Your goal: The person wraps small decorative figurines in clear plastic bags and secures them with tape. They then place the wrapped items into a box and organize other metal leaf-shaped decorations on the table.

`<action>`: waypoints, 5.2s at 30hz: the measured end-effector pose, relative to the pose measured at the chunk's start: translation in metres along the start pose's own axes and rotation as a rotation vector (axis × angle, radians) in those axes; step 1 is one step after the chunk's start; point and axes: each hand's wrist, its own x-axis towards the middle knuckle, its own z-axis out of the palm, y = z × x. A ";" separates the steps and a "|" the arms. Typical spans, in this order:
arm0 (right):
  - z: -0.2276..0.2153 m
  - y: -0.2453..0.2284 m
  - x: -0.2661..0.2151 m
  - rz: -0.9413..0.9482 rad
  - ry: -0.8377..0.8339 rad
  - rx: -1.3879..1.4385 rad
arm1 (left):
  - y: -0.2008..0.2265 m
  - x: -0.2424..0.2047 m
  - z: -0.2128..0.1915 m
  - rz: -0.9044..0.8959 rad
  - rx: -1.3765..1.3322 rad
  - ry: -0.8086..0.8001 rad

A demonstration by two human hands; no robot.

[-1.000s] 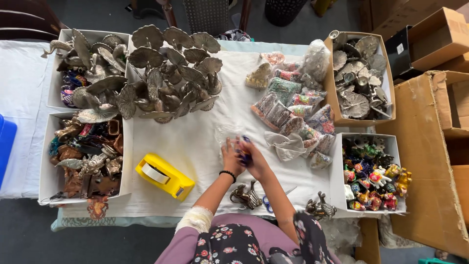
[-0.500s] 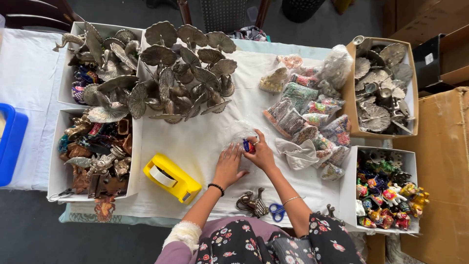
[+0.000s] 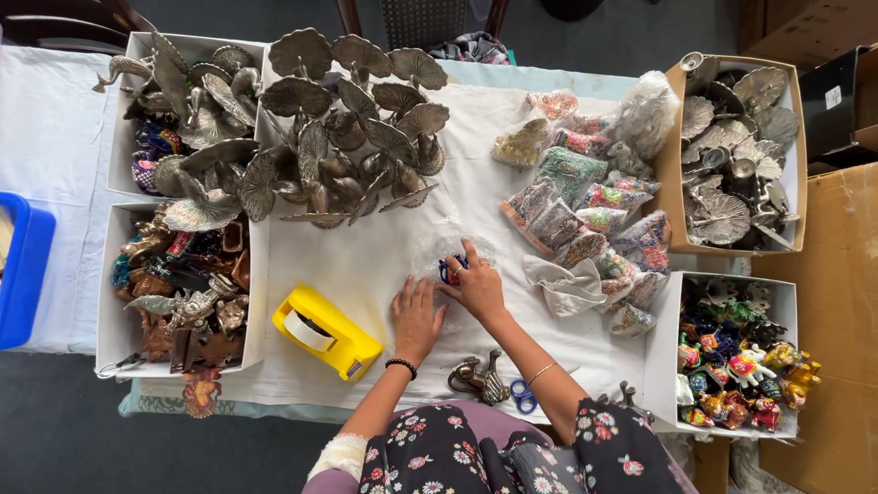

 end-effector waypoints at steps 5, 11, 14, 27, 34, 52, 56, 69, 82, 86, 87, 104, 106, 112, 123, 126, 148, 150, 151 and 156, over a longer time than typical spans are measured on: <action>-0.022 0.002 -0.003 0.030 -0.027 -0.052 | 0.002 -0.005 -0.009 -0.201 -0.409 0.168; -0.013 0.056 -0.055 -0.094 -0.090 0.060 | 0.000 0.003 -0.017 -0.681 -0.920 -0.067; -0.059 0.039 -0.057 -0.193 -0.210 0.091 | -0.015 -0.010 0.007 -0.698 -1.026 -0.154; -0.004 0.052 -0.030 0.318 0.030 0.458 | -0.021 0.059 -0.025 0.042 -0.301 0.305; -0.007 0.041 -0.016 0.561 -0.021 0.371 | -0.020 0.079 -0.001 -0.432 -0.714 -0.040; -0.008 0.073 -0.030 0.437 0.124 0.421 | -0.039 0.074 0.018 -0.474 -0.716 -0.016; -0.021 0.060 -0.034 0.127 0.180 0.468 | -0.024 0.070 -0.011 -0.497 -0.690 -0.001; -0.028 0.031 -0.024 -0.144 0.273 0.185 | 0.002 0.064 -0.014 0.399 -0.149 0.050; -0.025 0.041 0.069 -0.041 0.315 0.096 | 0.017 0.104 0.007 0.154 -0.159 -0.300; -0.013 0.049 0.106 0.268 -0.126 0.109 | 0.027 0.098 0.000 0.210 -0.115 -0.240; 0.001 0.063 0.110 0.268 -0.129 0.113 | 0.027 0.091 0.000 0.207 -0.113 -0.242; -0.011 0.085 0.066 0.109 -0.130 0.707 | 0.010 0.124 -0.029 0.066 -0.396 -0.365; -0.011 0.076 0.051 0.115 -0.120 0.718 | 0.006 0.118 -0.017 0.052 -0.343 -0.311; -0.012 0.059 0.016 -0.015 0.041 0.573 | -0.004 0.097 -0.005 -0.012 -0.604 -0.126; -0.026 0.042 0.010 -0.218 0.070 0.273 | -0.015 0.064 0.012 -0.763 -1.461 -0.226; -0.029 0.037 0.008 -0.291 0.127 0.218 | 0.010 0.082 -0.026 -0.967 -1.609 -0.450; -0.050 0.063 0.045 -0.209 0.025 0.163 | -0.004 0.107 -0.020 -0.565 -1.135 -0.083; -0.048 0.063 0.049 -0.204 0.070 0.187 | 0.000 0.109 -0.034 -0.608 -0.995 0.033; -0.047 0.063 0.051 -0.203 0.084 0.173 | 0.002 0.110 -0.042 -0.379 -0.723 0.185; -0.050 0.054 0.057 -0.202 0.065 0.170 | 0.021 0.142 -0.103 0.215 -0.235 0.340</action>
